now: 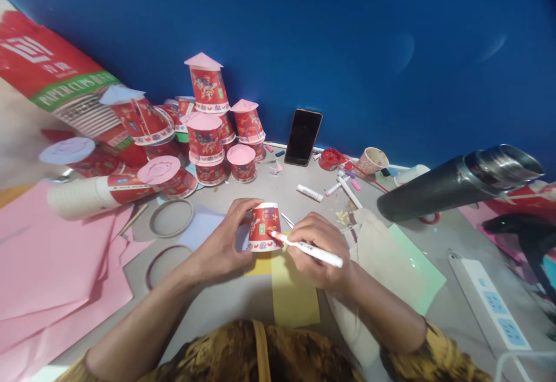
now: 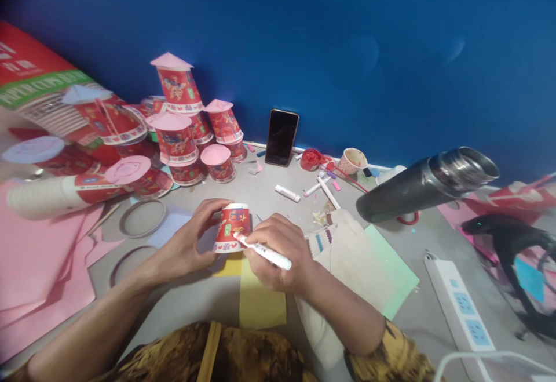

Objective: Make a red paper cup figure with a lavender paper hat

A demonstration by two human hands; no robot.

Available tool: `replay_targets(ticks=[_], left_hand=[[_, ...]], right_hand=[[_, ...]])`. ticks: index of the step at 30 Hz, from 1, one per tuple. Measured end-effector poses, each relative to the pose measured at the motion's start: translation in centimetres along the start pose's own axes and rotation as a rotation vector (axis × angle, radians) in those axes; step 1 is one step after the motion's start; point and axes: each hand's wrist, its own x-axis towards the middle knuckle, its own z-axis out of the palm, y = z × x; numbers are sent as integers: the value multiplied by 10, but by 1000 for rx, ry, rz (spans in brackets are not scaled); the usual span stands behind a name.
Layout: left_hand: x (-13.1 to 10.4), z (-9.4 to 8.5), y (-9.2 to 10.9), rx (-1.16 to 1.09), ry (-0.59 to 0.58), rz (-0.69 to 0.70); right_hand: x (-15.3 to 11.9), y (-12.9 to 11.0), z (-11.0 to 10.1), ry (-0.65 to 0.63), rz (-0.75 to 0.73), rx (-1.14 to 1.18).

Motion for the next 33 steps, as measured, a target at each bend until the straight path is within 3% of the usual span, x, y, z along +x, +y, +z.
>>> replay_targets(ticks=[7, 15, 22, 33], left_hand=[[0, 0, -2, 27, 14, 3], [2, -2, 4, 131, 39, 21], [1, 2, 0, 307, 57, 83], [1, 1, 6, 318, 46, 68]], right_hand=[[-7, 6, 2, -51, -6, 30], [4, -3, -3, 35, 7, -44], [-5, 2, 4, -61, -39, -9], [-11, 6, 9, -108, -44, 1]])
